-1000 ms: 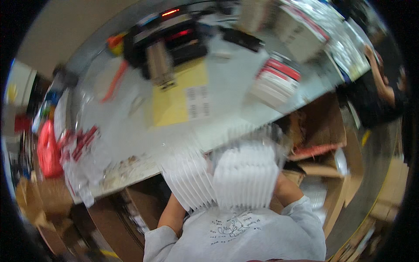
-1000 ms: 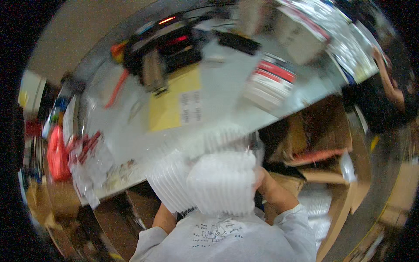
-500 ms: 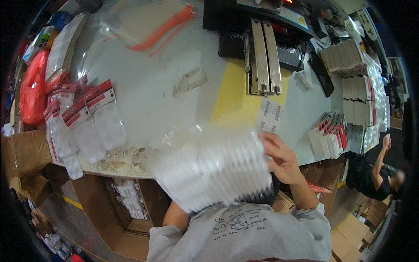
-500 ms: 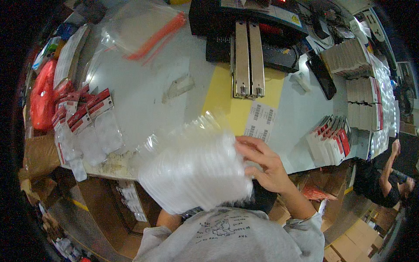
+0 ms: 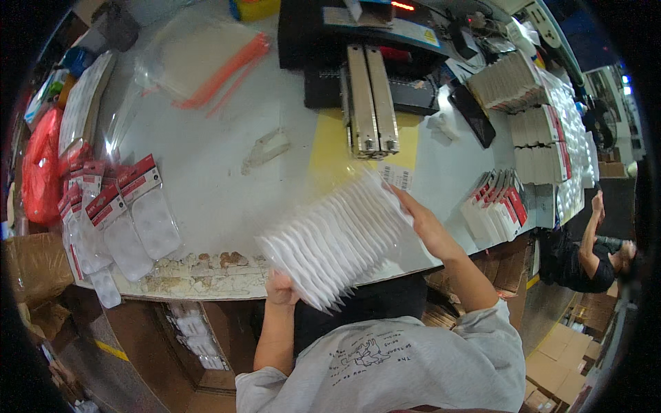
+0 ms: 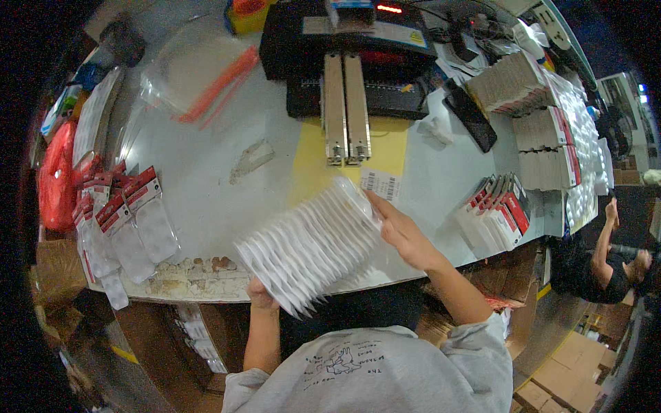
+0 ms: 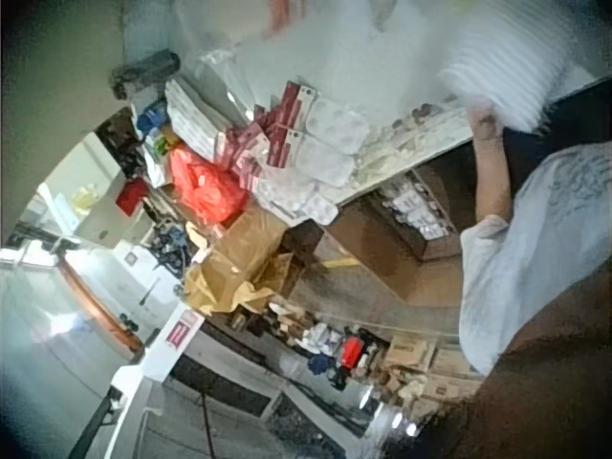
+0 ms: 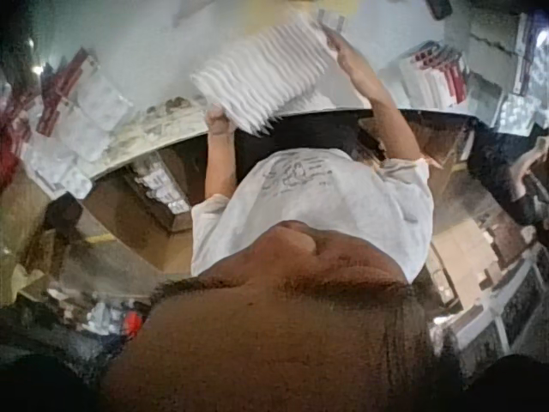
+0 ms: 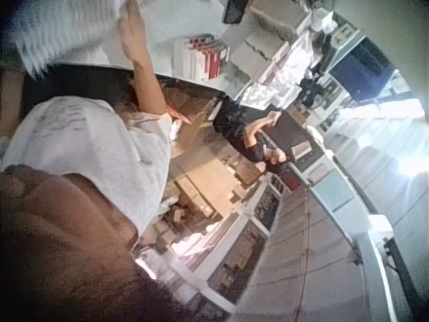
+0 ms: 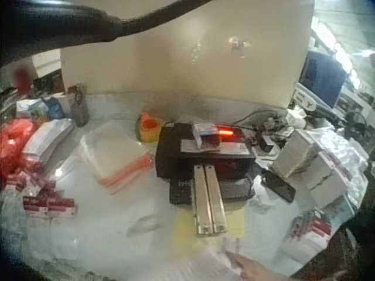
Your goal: The person packs white plastic mixing palettes into clear plastic bags with red Artix labels. They retrieve palettes from a cardboard box, insert them into bags, and place the sealed packages on the table.
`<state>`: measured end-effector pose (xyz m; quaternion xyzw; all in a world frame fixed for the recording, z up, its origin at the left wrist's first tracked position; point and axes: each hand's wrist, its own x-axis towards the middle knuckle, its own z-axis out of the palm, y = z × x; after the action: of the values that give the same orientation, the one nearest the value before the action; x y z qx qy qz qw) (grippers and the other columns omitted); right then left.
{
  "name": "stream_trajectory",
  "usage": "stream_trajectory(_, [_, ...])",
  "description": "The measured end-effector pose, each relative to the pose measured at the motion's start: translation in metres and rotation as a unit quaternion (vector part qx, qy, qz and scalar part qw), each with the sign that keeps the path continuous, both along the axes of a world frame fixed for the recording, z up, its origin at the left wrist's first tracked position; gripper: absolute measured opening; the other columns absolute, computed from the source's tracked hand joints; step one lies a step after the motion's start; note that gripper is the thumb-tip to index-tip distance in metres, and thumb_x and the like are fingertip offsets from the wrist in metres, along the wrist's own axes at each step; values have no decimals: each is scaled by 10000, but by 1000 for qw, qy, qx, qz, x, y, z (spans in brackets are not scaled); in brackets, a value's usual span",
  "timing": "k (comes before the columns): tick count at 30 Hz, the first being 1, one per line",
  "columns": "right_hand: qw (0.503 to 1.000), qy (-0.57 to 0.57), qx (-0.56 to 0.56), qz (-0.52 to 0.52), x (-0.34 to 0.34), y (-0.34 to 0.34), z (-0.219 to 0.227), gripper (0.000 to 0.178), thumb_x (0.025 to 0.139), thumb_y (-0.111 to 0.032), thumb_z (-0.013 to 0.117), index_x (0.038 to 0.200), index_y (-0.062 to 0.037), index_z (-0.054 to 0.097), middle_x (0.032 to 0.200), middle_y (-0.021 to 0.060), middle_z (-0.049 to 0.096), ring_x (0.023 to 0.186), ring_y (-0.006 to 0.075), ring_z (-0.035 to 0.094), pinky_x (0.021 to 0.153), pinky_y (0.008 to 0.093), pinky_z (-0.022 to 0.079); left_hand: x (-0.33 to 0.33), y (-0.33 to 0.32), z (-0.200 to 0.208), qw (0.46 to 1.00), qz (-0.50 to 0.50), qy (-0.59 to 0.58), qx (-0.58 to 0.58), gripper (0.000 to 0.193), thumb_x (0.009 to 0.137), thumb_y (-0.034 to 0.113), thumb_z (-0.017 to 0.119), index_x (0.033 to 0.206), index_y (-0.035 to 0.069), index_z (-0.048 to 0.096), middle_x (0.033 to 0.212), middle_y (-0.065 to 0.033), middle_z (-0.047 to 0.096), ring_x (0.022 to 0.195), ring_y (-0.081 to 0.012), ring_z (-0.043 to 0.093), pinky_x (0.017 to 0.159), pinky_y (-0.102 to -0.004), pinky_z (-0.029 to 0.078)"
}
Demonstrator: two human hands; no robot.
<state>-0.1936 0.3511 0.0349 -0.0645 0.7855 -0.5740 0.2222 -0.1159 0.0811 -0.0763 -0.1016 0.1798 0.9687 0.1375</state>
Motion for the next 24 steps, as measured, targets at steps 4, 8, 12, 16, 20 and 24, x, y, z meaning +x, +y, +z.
stream_trajectory(4, [981, 78, 178, 2, -12, 19, -7, 731, 861, -495, 488, 1355, 26, 349, 1371, 224, 386, 1278, 332, 373, 1044, 378, 279, -13, -3, 16, 997, -31, -16, -66, 741, 716, 271, 695, 1311, -25, 368, 1254, -179, 498, 1149, -317, 505, 975, -447, 421])
stream_trajectory(8, [996, 20, 80, -42, -12, 17, 0, 711, 848, -516, 501, 1259, 62, 450, 1251, 278, 475, 1173, 384, 460, 983, 391, 359, -21, -1, 23, 989, -33, -22, -145, 657, 797, 362, 603, 1293, -23, 411, 1265, -184, 502, 1151, -346, 504, 961, -491, 432])
stream_trajectory(12, [982, 52, 175, 58, -9, 4, 6, 769, 805, -562, 540, 1191, 101, 483, 1145, 330, 501, 1073, 418, 502, 935, 421, 396, -22, 7, 21, 992, -13, -9, -122, 703, 780, 429, 615, 1306, 11, 407, 1278, -174, 491, 1147, -346, 506, 947, -496, 446])
stream_trajectory(16, [953, 123, 250, 121, -12, -2, 5, 859, 754, -589, 585, 1221, 113, 422, 1088, 352, 516, 1002, 430, 537, 905, 446, 412, -16, 18, 18, 983, 10, 24, -180, 844, 711, 556, 648, 1329, 45, 386, 1314, -170, 456, 1143, -340, 509, 941, -503, 455])
stream_trajectory(20, [971, 160, 151, 98, -6, 0, 3, 905, 717, -537, 645, 1251, 129, 345, 1075, 351, 522, 971, 435, 550, 891, 445, 421, -6, 26, 13, 975, 4, 103, -197, 1011, 636, 646, 667, 1373, 46, 322, 1356, -177, 402, 1214, -351, 441, 994, -511, 405])
stream_trajectory(24, [968, 149, 193, 65, 11, -1, 2, 956, 657, -447, 705, 1273, 146, 278, 1072, 346, 527, 974, 429, 551, 877, 428, 435, 1, 27, 5, 978, -38, 103, -178, 1031, 636, 625, 672, 1387, 35, 283, 1375, -177, 377, 1244, -364, 405, 1019, -516, 375])
